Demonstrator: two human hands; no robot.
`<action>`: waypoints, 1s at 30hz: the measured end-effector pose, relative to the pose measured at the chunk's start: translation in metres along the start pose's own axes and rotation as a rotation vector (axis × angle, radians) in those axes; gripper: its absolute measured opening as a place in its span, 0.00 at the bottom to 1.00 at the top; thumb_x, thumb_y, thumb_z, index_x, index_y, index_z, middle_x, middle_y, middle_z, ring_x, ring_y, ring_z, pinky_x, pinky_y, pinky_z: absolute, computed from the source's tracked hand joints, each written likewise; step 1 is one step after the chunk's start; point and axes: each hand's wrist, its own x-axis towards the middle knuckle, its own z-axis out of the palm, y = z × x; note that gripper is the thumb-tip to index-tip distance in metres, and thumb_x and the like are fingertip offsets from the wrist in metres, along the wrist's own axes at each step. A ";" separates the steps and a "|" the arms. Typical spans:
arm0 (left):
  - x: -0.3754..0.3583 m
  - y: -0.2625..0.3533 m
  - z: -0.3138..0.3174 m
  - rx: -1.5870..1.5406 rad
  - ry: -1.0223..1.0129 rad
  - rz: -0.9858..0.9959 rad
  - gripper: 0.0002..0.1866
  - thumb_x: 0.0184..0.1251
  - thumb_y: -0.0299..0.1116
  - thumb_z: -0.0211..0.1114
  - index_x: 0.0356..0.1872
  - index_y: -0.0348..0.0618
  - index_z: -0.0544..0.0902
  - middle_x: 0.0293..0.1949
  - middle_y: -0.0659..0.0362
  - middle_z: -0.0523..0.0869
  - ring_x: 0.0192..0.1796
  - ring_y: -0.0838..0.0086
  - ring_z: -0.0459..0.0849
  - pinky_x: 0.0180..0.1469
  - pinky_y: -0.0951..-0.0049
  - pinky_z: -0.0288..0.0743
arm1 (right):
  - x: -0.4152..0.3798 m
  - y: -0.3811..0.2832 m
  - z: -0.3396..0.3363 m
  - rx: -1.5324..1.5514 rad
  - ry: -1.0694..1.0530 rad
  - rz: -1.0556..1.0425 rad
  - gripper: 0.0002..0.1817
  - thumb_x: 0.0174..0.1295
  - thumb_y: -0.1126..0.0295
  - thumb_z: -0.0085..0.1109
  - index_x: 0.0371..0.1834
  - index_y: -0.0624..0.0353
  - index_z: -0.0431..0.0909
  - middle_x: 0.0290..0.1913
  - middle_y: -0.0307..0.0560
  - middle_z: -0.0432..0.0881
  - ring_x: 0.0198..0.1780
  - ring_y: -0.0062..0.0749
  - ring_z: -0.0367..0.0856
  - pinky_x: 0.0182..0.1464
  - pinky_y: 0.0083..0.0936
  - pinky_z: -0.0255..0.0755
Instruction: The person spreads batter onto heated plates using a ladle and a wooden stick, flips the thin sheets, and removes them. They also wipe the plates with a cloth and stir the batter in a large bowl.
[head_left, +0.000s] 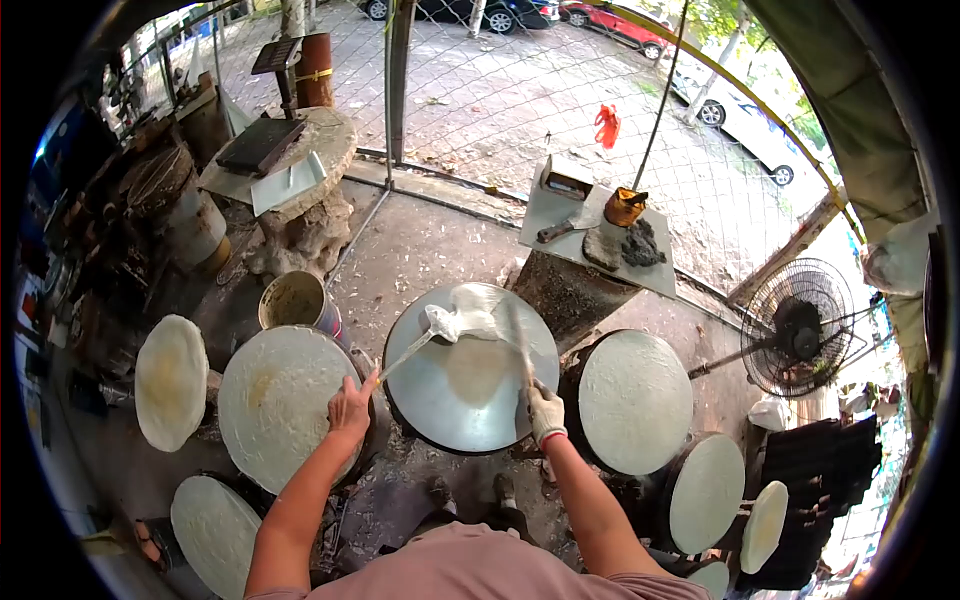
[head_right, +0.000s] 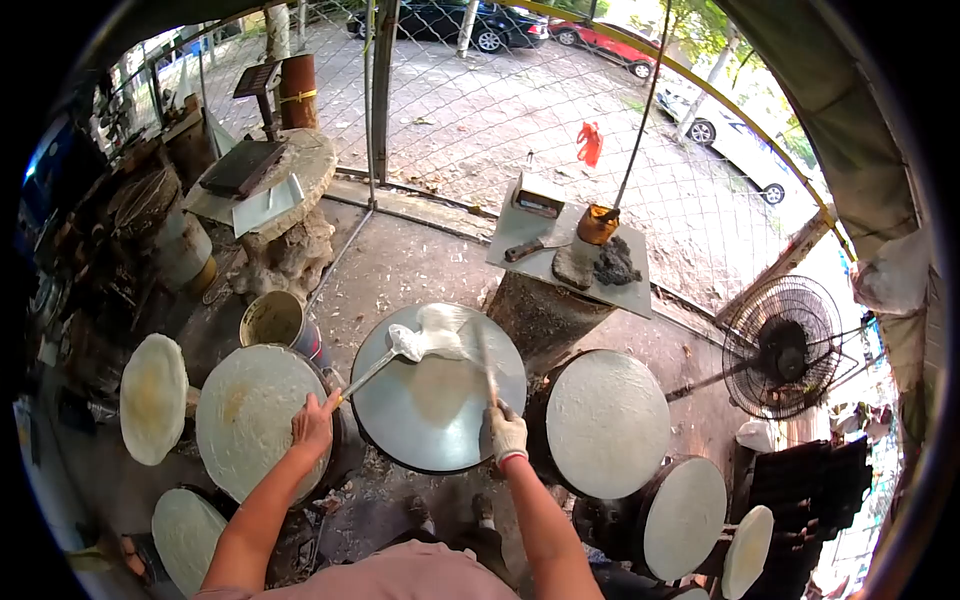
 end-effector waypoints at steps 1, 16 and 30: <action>-0.005 0.001 -0.001 0.004 -0.001 -0.010 0.33 0.55 0.20 0.56 0.63 0.63 0.72 0.39 0.47 0.72 0.35 0.53 0.80 0.37 0.57 0.75 | -0.003 0.001 0.013 0.091 0.087 -0.026 0.18 0.62 0.64 0.55 0.54 0.55 0.80 0.21 0.33 0.74 0.18 0.15 0.66 0.20 0.18 0.62; -0.082 0.033 -0.006 -0.514 0.275 -0.092 0.24 0.56 0.22 0.61 0.57 0.42 0.76 0.35 0.53 0.77 0.36 0.57 0.79 0.41 0.64 0.74 | 0.005 -0.068 0.021 -0.208 -0.620 0.218 0.18 0.60 0.66 0.58 0.52 0.63 0.79 0.20 0.32 0.74 0.17 0.16 0.67 0.19 0.18 0.60; -0.121 0.130 -0.049 -1.562 0.304 -0.662 0.14 0.71 0.28 0.50 0.56 0.38 0.69 0.22 0.65 0.68 0.16 0.85 0.64 0.18 0.82 0.62 | 0.064 -0.073 -0.031 -0.456 -0.785 0.185 0.18 0.57 0.63 0.62 0.50 0.55 0.81 0.21 0.35 0.76 0.17 0.16 0.68 0.17 0.17 0.59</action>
